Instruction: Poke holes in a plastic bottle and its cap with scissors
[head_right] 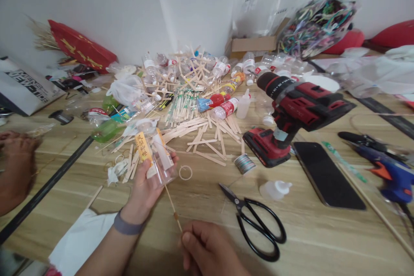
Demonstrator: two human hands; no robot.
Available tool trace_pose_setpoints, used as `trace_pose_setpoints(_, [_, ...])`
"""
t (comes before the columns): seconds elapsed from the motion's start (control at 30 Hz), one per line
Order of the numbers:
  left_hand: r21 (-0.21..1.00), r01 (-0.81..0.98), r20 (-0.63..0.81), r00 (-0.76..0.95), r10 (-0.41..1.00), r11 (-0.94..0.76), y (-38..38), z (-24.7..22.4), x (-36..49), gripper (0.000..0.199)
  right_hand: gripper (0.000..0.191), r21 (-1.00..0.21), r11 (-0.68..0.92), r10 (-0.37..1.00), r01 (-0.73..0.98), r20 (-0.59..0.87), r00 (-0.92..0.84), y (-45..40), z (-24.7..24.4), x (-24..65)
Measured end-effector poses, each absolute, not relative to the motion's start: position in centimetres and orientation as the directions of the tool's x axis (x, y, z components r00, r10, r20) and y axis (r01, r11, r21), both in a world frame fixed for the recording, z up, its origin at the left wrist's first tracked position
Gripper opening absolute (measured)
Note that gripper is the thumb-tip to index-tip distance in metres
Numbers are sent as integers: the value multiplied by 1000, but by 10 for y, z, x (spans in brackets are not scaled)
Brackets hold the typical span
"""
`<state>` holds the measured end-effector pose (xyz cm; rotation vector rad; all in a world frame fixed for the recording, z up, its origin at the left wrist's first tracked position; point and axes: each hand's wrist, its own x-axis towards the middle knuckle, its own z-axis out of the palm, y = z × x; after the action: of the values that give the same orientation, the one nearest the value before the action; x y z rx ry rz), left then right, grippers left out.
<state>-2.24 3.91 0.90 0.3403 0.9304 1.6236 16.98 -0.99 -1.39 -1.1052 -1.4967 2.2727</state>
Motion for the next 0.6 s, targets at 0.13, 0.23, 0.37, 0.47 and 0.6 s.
trace_pose_setpoints(0.13, [717, -697, -261, -298, 918, -23, 40, 9, -22, 43, 79, -875, -447, 562, 188, -438, -702, -10, -16, 170])
trace_pose_setpoints(0.23, [717, -697, -257, -281, 924, -13, 39, 8, -22, 44, 72, -894, -407, 600, 186, -415, -684, -8, -16, 171])
trace_pose_setpoints(0.37, [717, -697, -272, -249, 930, 23, 38, 7, -23, 45, 72, -889, -415, 589, 195, -426, -686, -8, -17, 172])
trace_pose_setpoints(0.47, [721, -693, -264, -263, 928, 9, 39, 8, -23, 49, 79, -868, -457, 534, 194, -442, -720, -9, -17, 170])
trace_pose_setpoints(0.6, [731, -682, -242, -282, 928, -17, 39, 10, -22, 48, 76, -882, -448, 587, 145, -412, -697, -9, -16, 170])
